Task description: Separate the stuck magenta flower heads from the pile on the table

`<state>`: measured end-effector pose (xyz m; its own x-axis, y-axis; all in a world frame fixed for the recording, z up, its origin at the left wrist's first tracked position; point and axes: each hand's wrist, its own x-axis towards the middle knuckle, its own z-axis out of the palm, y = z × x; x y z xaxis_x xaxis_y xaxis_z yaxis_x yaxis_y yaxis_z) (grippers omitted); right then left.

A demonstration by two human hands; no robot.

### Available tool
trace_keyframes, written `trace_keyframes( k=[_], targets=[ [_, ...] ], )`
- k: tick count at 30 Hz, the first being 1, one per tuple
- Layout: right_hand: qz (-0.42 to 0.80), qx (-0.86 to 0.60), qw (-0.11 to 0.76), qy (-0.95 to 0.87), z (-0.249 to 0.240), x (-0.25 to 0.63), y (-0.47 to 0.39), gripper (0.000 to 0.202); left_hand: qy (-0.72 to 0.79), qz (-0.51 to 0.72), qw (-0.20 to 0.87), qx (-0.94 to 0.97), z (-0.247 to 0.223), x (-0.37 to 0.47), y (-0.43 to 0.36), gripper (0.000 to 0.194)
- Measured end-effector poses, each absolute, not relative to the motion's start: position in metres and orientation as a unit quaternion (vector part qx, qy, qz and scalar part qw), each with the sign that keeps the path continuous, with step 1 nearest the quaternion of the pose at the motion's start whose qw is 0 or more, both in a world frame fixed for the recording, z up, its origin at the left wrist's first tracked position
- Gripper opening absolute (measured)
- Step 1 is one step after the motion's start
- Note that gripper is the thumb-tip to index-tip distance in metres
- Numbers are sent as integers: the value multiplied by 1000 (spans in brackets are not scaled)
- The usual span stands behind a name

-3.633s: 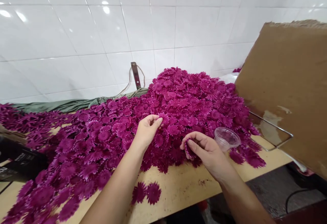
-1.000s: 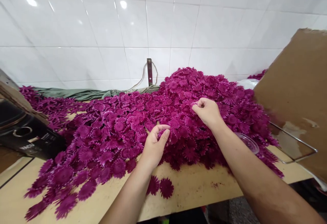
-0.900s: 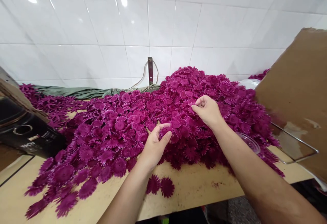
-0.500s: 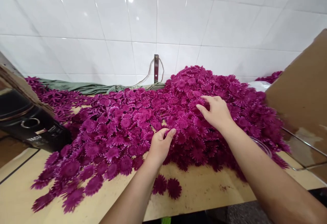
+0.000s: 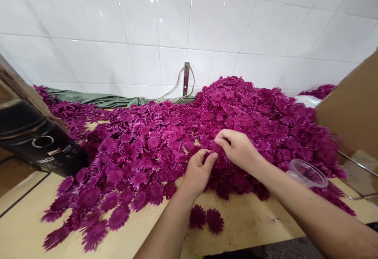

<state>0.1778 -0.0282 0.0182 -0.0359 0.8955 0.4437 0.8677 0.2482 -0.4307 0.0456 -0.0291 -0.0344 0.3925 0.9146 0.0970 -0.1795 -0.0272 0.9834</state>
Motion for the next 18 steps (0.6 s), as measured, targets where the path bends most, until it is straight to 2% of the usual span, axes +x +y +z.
trace_keyframes(
  k=[5, 7, 10, 12, 15, 18],
  targets=[
    [-121, -702, 376, -593, 43, 225, -11, 15, 359, 463, 579, 567, -33, 41, -31, 20],
    [-163, -713, 360, -579, 47, 241, -9, 13, 359, 474, 593, 542, -34, 41, -30, 17],
    [-198, -670, 316, -642, 44, 240, -17, 28, 342, 484, 632, 499, -36, 43, -27, 15],
    [-175, -624, 300, -700, 39, 221, -27, 26, 340, 482, 642, 489, -38, 44, -25, 15],
    [-59, -554, 287, -779, 31, 185, -41, 18, 351, 482, 627, 502, -40, 44, -23, 12],
    [50, -523, 266, -808, 24, 162, -47, 13, 359, 486, 620, 500, -43, 44, -20, 26]
  ],
)
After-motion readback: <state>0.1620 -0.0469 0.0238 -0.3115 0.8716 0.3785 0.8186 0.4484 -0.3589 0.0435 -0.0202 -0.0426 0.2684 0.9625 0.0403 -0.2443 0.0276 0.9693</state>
